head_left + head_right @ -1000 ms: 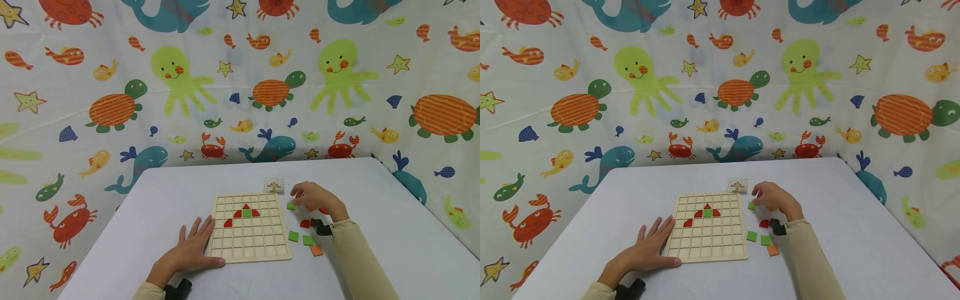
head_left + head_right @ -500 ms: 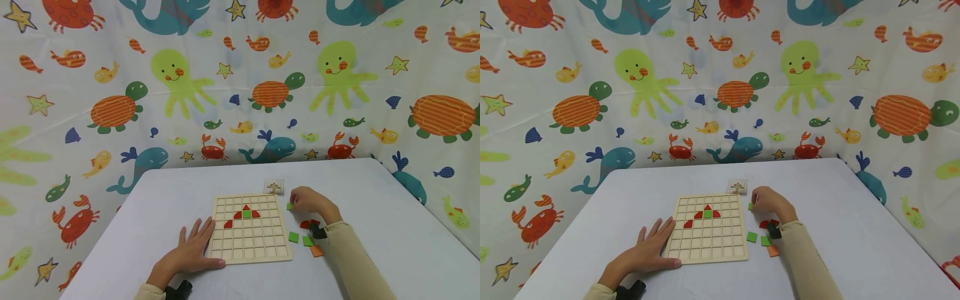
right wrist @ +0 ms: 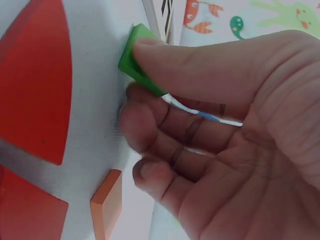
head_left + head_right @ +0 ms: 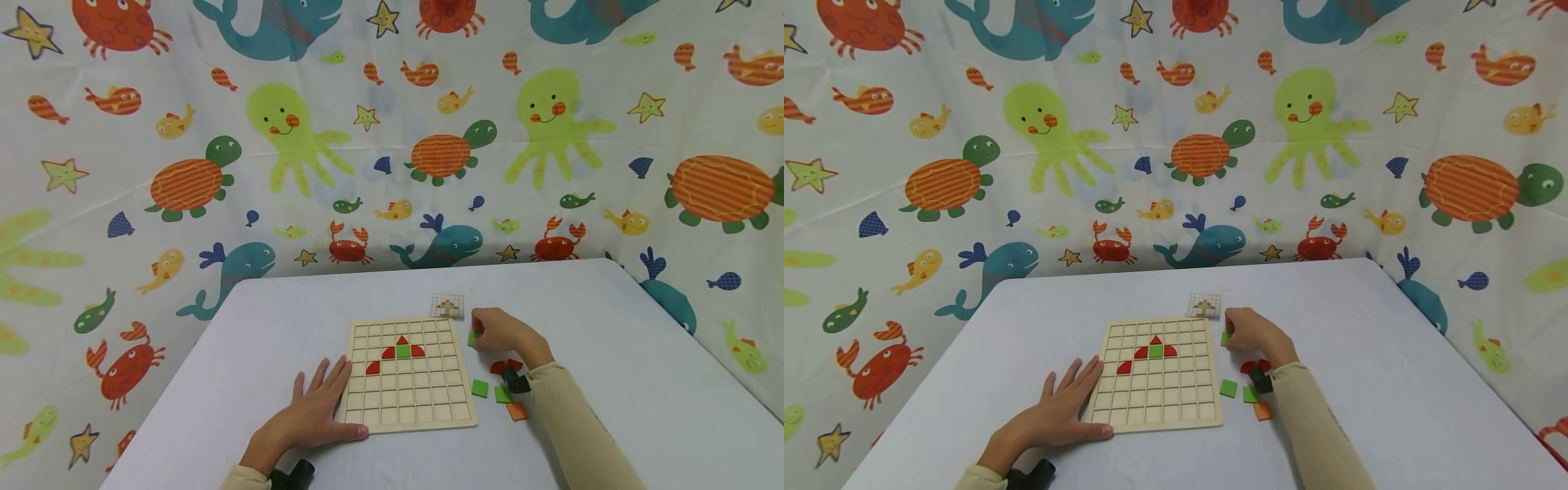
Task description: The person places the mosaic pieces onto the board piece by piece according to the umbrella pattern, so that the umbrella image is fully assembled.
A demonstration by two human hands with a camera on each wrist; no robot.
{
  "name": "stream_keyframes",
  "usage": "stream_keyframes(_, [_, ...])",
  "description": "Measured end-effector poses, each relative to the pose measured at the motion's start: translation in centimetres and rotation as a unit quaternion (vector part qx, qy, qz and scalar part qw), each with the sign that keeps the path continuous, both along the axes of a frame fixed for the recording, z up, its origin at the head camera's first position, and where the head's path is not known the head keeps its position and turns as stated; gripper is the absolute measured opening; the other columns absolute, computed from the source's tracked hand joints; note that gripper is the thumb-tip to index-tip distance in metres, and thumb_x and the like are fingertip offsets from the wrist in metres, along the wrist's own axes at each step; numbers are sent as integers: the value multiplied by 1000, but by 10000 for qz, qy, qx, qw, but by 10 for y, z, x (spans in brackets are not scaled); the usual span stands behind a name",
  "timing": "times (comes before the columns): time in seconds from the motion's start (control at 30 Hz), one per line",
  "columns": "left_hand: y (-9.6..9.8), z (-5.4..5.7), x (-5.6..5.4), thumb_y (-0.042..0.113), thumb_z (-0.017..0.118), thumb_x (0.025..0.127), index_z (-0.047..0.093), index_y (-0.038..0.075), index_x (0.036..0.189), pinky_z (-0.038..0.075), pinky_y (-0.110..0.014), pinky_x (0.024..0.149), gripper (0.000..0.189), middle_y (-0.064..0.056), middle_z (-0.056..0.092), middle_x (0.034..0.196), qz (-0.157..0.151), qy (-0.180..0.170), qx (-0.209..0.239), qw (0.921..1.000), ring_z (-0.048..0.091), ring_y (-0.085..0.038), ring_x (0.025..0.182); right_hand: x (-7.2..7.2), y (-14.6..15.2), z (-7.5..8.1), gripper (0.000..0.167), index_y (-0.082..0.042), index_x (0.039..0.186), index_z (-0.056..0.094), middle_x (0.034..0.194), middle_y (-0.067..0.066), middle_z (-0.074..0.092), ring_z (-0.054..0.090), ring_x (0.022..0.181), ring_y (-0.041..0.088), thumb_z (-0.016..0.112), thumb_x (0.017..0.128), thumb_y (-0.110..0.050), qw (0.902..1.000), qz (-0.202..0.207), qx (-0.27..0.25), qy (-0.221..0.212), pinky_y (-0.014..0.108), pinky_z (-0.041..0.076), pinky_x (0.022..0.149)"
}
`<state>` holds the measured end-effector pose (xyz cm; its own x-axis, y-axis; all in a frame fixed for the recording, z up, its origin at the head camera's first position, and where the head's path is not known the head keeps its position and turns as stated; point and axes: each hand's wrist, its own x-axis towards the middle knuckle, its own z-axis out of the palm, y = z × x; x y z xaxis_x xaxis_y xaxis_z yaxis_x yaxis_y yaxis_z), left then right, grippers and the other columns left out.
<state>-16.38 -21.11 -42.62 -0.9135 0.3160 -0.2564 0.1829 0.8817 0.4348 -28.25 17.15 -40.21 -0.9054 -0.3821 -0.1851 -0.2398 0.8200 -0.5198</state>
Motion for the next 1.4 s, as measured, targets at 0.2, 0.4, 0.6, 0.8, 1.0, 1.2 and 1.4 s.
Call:
stream_keyframes(0.2, [0, 2, 0, 70, 82, 80, 23, 7, 171, -8, -76, 119, 126, -15, 14, 178, -45, 5, -22, 10000, 1, -45, 162, -1, 0, 0, 13, -7, 93, 63, 84, 4, 58, 54, 80, 20, 74, 94, 0, 9987, 199, -328, 334, 35, 49, 72])
stream_keyframes(0.4, [0, 1, 1, 71, 82, 80, 22, 7, 171, -8, -75, 120, 126, -14, 14, 178, -51, 5, -30, 10000, 1, -45, 162, -2, -3, -1, 9, -4, 92, 65, 82, 2, 59, 55, 74, 18, 70, 97, 3, 9945, 273, -834, 563, 33, 49, 67])
stream_keyframes(0.6, [-1, -1, 0, 72, 82, 79, 24, 7, 171, -9, -75, 119, 127, -15, 15, 178, -52, 28, -11, 10000, 1, -45, 162, 1, -13, 2, 7, 1, 95, 64, 86, 5, 61, 61, 69, 16, 67, 99, 6, 9895, 294, -1371, 359, 31, 56, 66])
stream_keyframes(0.8, [0, 0, 0, 71, 82, 79, 23, 7, 171, -8, -76, 119, 127, -15, 14, 178, -57, 62, -44, 10000, 1, -45, 162, 4, -24, 5, 9, -2, 97, 65, 88, 6, 61, 64, 71, 19, 65, 100, 7, 9874, 368, -1533, 130, 32, 60, 69])
stream_keyframes(1.0, [0, -1, 0, 72, 82, 80, 23, 7, 171, -8, -75, 120, 127, -14, 14, 178, -57, 65, -58, 9999, 0, -44, 163, 8, -35, 7, 8, -2, 101, 67, 91, 6, 62, 67, 71, 20, 67, 101, 6, 9848, 518, -1656, 16, 32, 61, 70])
stream_keyframes(1.2, [0, -1, -1, 72, 82, 79, 23, 7, 171, -9, -75, 120, 127, -14, 16, 178, -60, 68, -51, 9999, 1, -44, 163, 15, -48, 10, 9, -1, 102, 67, 92, 8, 63, 69, 65, 17, 65, 102, 8, 9791, 837, -1855, 71, 32, 61, 65])
stream_keyframes(1.4, [0, 0, -1, 71, 83, 79, 23, 7, 171, -9, -75, 119, 127, -14, 15, 178, -63, 40, -38, 10000, 1, -45, 162, 24, -69, 10, 12, 0, 105, 68, 92, 8, 66, 69, 67, 15, 63, 101, 10, 9746, 1205, -1876, 204, 29, 61, 66])
